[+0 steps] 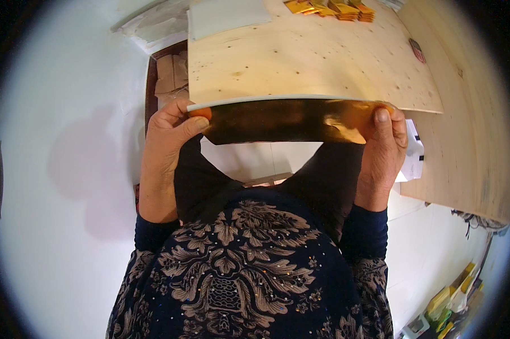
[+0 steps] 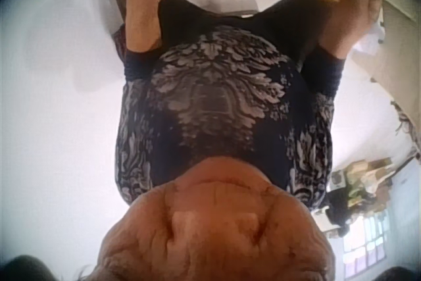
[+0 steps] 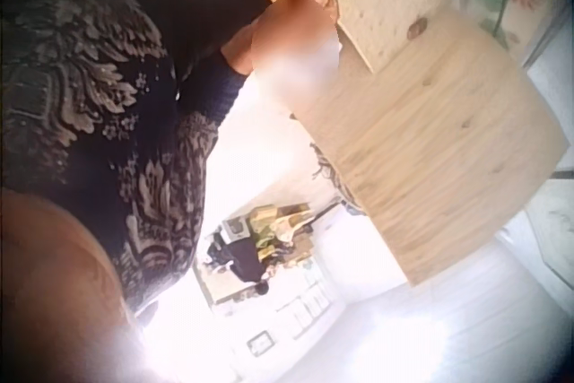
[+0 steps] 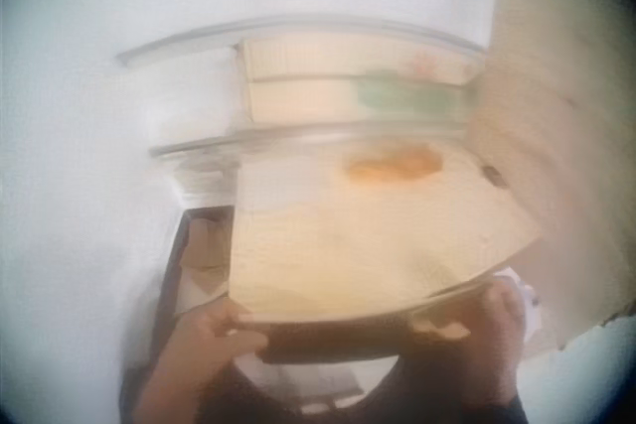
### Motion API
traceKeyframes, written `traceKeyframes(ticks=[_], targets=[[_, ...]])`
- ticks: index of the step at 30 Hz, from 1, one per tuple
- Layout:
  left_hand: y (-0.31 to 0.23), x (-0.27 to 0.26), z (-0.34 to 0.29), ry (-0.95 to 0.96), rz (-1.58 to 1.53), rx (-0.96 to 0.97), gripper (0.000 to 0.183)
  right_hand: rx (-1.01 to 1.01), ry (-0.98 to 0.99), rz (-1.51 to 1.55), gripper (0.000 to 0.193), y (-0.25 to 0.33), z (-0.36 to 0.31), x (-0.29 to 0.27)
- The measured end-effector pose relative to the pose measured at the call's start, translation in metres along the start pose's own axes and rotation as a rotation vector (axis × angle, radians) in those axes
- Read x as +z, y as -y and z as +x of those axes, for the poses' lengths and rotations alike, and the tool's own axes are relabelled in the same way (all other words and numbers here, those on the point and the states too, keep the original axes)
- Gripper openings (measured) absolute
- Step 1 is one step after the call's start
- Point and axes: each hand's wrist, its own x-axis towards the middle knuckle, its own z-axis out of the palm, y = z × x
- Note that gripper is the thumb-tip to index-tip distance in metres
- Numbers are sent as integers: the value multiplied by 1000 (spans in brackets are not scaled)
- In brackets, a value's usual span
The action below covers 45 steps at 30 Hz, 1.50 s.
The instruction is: The person folds a yellow sheet of paper by hand on a wooden table, pressing creases and stacking the finished folded piece with others. They then pick up a white sheet, fold it, and continue folding another yellow sheet.
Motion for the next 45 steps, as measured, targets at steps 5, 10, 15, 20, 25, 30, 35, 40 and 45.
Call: traceKeyframes(ticks=[5,10,15,20,25,30,35,40,45], targets=[[6,-3,-4,-108,-232,100,15,-16,45,12,11,-13,3,1],[3,-5,-8,-148,-293,193,14,38,87,85,6,-18,3,6],[1,-8,-11,-169,-302,188,10,18,47,42,6,-23,2,12],[0,-12,-10,-184,-306,184,10,76,72,99,8,-20,-1,20],[22,-26,-1,-234,-296,221,8,125,20,-130,12,-39,3,36],[79,-57,50,-534,163,-63,17,281,163,-297,20,-120,32,59],[132,-82,85,-597,626,-127,24,229,103,-875,24,-206,60,79],[153,-79,110,-638,828,-71,19,-14,130,-1116,24,-221,71,81],[163,-69,113,-630,1184,75,14,-8,120,-1086,32,-225,69,82]])
